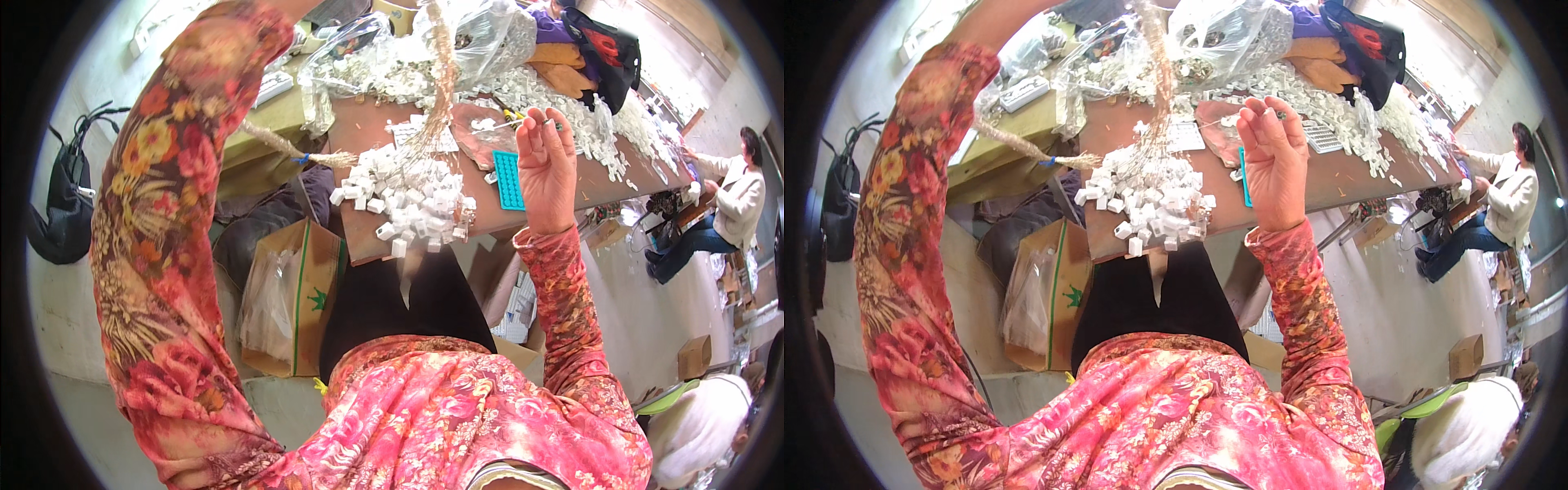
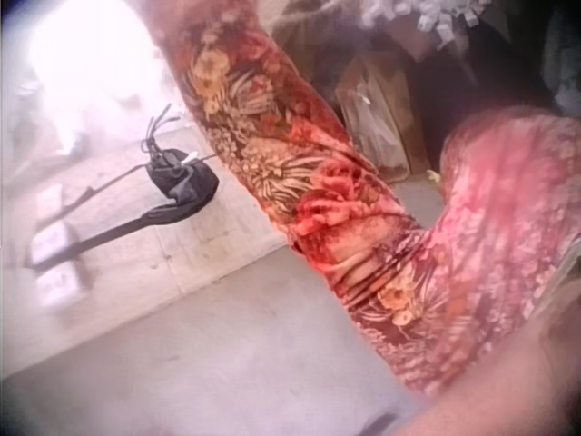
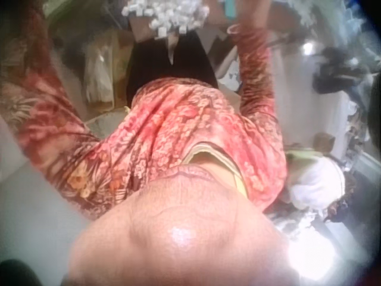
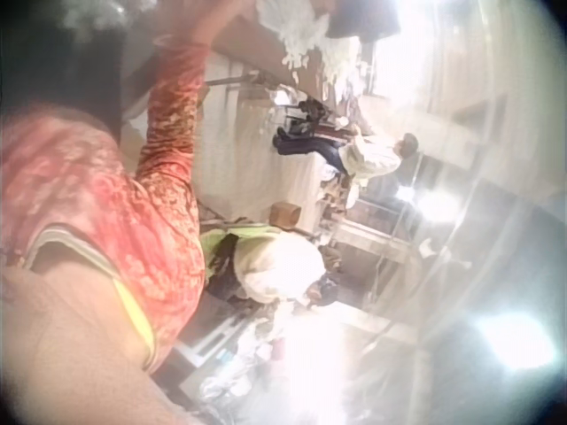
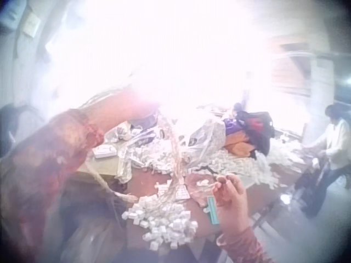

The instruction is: The person inserts small white plastic LED modules into a string of copper wires, then connects a battery pack to test the lights. After confirming the lights work, the person coils the string and places it into a plastic bag.

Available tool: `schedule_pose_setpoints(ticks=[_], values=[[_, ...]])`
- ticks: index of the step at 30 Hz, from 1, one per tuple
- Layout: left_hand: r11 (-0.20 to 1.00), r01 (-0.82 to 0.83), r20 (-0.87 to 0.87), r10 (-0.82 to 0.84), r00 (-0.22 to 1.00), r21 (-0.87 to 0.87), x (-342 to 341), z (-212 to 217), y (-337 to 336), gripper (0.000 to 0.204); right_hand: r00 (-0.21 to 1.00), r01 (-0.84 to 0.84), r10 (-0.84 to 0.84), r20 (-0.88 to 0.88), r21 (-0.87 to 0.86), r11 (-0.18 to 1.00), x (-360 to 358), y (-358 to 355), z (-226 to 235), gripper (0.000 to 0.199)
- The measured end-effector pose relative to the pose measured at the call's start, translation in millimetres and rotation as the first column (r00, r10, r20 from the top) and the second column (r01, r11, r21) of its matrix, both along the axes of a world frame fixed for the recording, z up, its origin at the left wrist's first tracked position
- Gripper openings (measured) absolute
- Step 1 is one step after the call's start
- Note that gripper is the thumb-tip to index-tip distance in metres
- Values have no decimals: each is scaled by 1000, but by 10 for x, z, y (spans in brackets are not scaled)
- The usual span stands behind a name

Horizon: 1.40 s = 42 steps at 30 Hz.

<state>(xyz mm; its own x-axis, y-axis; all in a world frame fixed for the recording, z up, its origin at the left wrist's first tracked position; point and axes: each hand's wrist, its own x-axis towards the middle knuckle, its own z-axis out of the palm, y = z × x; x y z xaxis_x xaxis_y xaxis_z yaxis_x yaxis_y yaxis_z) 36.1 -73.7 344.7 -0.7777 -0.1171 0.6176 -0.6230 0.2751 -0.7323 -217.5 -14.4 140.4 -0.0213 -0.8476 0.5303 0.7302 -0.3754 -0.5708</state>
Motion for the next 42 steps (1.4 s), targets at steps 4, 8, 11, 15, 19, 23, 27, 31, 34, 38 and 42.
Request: schedule_pose_setpoints(ticks=[4,8,11,15,19,23,27,31,34,38,42], values=[[999,-33,4,33,999,31,219,14,19,16,991,120,-119,-54,20,993,-28,46,-11,32],[944,-216,-89,244,966,248,383,-63,287,18,980,122,-123,-157,-15,992,-52,90,-23,42],[812,-376,-131,475,870,447,392,-148,588,21,983,38,-33,-183,23,999,-96,67,-32,45],[771,-337,-149,482,863,540,400,-201,1033,23,978,-195,197,-64,31,980,-108,-30,-70,40],[748,-218,-207,430,879,627,407,-258,1349,23,928,-368,366,63,19,930,-55,-139,-147,32],[671,-101,-333,485,809,734,422,-358,1560,23,890,-442,427,158,77,894,-38,-209,-209,32],[644,-13,-357,441,824,765,477,-454,1732,26,887,-445,418,196,118,888,-21,-260,-223,33],[554,-6,-391,595,702,833,522,-632,1980,30,895,-430,419,154,46,902,-29,-285,-230,32],[466,75,-413,685,600,882,502,-816,2193,33,907,-408,401,127,38,912,-57,-300,-265,28],[384,227,-446,756,479,895,431,-1120,2440,32,904,-418,409,122,60,906,-76,-329,-325,15],[173,480,-393,825,407,860,475,-1403,2510,31,883,-463,455,113,65,884,-59,-379,-341,8]])
